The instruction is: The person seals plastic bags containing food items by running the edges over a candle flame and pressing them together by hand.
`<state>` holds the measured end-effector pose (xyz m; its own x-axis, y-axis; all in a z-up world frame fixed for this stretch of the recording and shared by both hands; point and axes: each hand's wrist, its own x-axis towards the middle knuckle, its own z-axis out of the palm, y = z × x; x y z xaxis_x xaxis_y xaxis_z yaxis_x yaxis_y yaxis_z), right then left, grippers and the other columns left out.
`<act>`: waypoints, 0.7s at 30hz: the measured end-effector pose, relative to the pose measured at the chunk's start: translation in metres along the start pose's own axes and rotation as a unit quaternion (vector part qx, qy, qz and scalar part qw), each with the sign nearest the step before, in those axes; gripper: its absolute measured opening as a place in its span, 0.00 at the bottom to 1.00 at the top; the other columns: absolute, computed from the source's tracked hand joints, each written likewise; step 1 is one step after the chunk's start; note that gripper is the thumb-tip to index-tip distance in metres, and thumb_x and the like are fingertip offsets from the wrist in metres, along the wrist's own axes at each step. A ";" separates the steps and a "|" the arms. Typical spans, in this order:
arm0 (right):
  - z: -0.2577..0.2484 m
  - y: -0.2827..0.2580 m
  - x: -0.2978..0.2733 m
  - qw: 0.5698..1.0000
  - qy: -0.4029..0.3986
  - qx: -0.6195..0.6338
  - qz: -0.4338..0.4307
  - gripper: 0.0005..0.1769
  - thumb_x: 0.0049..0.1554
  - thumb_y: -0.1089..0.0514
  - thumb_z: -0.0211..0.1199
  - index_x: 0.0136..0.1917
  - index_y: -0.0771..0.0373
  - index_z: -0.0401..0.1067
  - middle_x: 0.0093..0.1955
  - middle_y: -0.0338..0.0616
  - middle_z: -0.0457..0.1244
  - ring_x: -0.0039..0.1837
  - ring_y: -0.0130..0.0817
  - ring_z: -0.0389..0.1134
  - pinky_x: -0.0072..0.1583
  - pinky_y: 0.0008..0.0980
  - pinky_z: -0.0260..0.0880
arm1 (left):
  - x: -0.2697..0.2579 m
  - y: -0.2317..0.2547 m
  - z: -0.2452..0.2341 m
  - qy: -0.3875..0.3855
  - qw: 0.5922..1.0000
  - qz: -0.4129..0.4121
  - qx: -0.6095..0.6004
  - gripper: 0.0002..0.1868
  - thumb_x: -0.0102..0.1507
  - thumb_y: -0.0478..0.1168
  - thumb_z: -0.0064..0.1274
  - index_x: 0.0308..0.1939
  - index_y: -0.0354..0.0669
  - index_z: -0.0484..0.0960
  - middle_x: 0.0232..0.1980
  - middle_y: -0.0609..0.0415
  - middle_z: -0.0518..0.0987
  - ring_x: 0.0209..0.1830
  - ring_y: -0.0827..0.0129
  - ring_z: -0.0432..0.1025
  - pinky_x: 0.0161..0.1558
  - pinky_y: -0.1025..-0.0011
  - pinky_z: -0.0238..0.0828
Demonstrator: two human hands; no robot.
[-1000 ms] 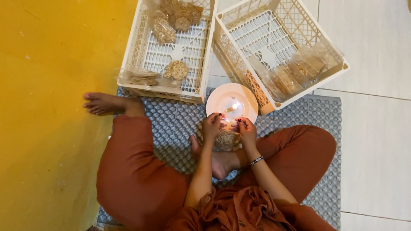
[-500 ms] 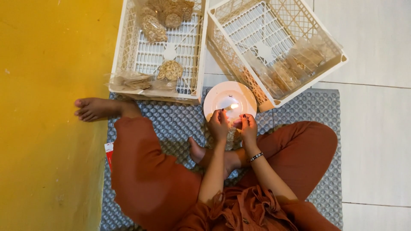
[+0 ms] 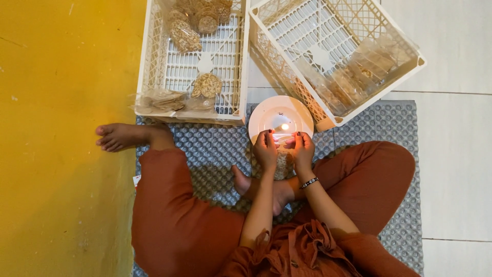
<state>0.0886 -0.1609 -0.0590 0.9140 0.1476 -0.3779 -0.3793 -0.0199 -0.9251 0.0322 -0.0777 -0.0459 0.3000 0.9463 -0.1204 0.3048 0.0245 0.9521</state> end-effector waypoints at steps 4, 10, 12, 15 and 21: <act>-0.002 0.006 0.007 1.000 0.003 -0.005 -0.017 0.12 0.67 0.57 0.54 0.46 0.63 0.73 0.33 0.55 0.68 0.31 0.38 0.73 0.36 0.29 0.75 | -0.002 0.006 0.002 0.004 1.000 -0.010 0.003 0.10 0.69 0.46 0.53 0.36 0.49 0.86 0.21 0.53 0.82 0.19 0.67 0.79 0.25 0.72 0.77; 0.000 -0.002 0.005 0.999 0.002 -0.015 -0.037 0.13 0.68 0.56 0.53 0.46 0.64 0.74 0.32 0.54 0.67 0.31 0.38 0.72 0.37 0.29 0.75 | -0.001 0.015 -0.001 -0.012 0.998 -0.064 -0.008 0.13 0.69 0.50 0.52 0.38 0.50 0.87 0.25 0.52 0.83 0.21 0.67 0.80 0.27 0.73 0.77; 0.001 -0.003 0.007 0.999 0.001 -0.017 -0.047 0.13 0.68 0.56 0.54 0.47 0.64 0.74 0.32 0.54 0.67 0.31 0.37 0.72 0.37 0.28 0.75 | 0.001 0.011 0.000 -0.017 0.997 -0.077 -0.009 0.13 0.68 0.51 0.53 0.39 0.51 0.87 0.27 0.53 0.84 0.21 0.68 0.80 0.27 0.74 0.77; 0.000 0.009 0.012 0.998 -0.001 -0.025 -0.050 0.13 0.68 0.56 0.54 0.47 0.64 0.74 0.32 0.53 0.67 0.31 0.38 0.72 0.37 0.29 0.75 | 0.003 0.001 0.003 -0.013 0.997 -0.081 -0.008 0.12 0.68 0.50 0.53 0.38 0.51 0.87 0.27 0.53 0.84 0.21 0.68 0.80 0.27 0.74 0.78; 0.004 0.004 0.008 0.998 -0.006 -0.029 -0.054 0.14 0.68 0.56 0.54 0.47 0.65 0.75 0.30 0.53 0.65 0.31 0.37 0.72 0.37 0.29 0.74 | 0.006 0.000 0.000 -0.004 0.997 -0.070 -0.017 0.11 0.68 0.48 0.53 0.38 0.49 0.87 0.27 0.50 0.83 0.21 0.66 0.79 0.27 0.72 0.78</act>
<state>0.0940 -0.1560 -0.0652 0.9472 0.1642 -0.2755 -0.2691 -0.0603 -0.9612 0.0336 -0.0721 -0.0465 0.2637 0.9301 -0.2557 0.3137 0.1679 0.9346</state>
